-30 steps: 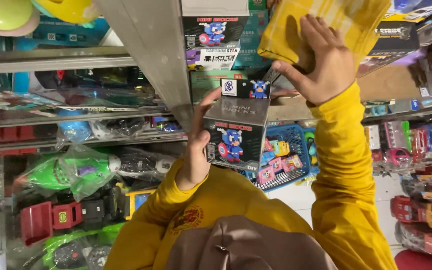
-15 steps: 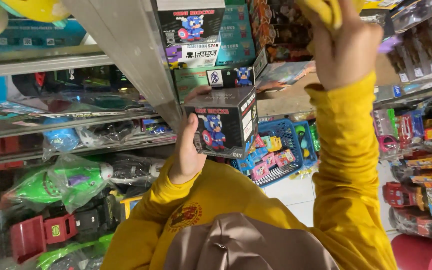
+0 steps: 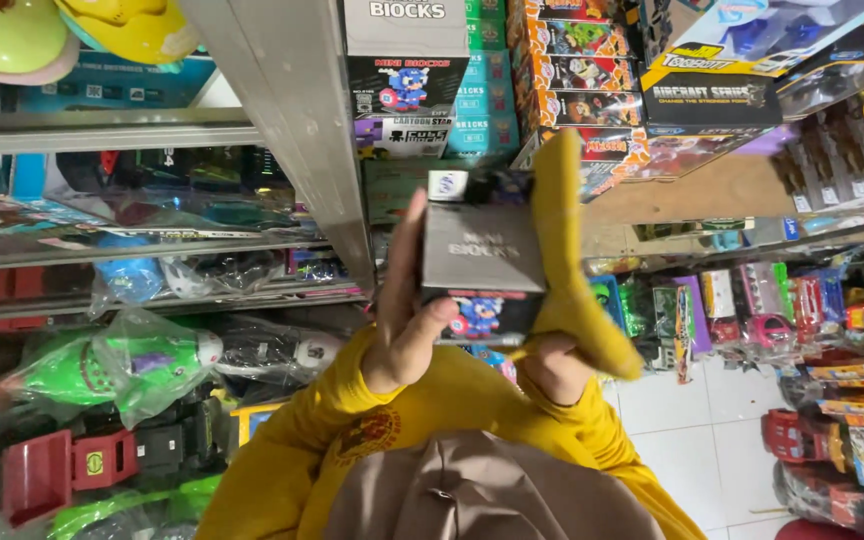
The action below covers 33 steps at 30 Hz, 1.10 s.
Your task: Wiping and cleaning dust off small building block toy boxes on a retail shelf using a cloth.
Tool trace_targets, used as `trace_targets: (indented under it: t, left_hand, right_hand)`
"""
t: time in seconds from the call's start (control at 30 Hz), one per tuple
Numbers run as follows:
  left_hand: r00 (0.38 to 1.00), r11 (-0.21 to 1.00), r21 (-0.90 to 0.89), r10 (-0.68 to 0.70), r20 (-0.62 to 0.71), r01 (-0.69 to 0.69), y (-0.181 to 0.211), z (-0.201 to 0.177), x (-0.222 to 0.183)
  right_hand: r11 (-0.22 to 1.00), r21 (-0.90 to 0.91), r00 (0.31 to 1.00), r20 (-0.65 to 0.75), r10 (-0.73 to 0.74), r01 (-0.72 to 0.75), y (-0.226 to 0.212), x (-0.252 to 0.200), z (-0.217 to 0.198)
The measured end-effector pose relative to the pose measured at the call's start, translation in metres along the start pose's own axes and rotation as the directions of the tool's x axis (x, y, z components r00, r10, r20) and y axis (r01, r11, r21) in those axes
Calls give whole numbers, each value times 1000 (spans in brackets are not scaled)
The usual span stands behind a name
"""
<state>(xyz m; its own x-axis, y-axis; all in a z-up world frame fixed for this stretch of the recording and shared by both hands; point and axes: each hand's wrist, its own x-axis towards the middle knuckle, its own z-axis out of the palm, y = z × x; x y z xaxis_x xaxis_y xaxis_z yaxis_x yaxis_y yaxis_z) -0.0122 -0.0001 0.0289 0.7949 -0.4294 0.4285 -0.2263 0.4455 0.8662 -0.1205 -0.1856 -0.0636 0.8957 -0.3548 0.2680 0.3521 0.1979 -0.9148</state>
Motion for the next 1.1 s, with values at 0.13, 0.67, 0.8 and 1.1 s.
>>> trace_targets:
  t: [0.13,0.67,0.8,1.1]
  left_hand:
    - [998,981,189,55,-41,-47,-1,-6,2]
    - [997,999,-45,-2,81,6,15,0,6]
    - [995,985,151,74,64,-83,12,0,0]
    - [992,958,264,124,-26,-113,3,-1,-6]
  right_hand:
    - [975,195,992,-36,119,-110,27,-9,-13]
    - [856,451,936,-111,335,-253,3,4,-5]
    - [760,583,891,-127,435,-288,-2,7,-3]
    - [847,428,944,47,327,-315,134,-76,-118]
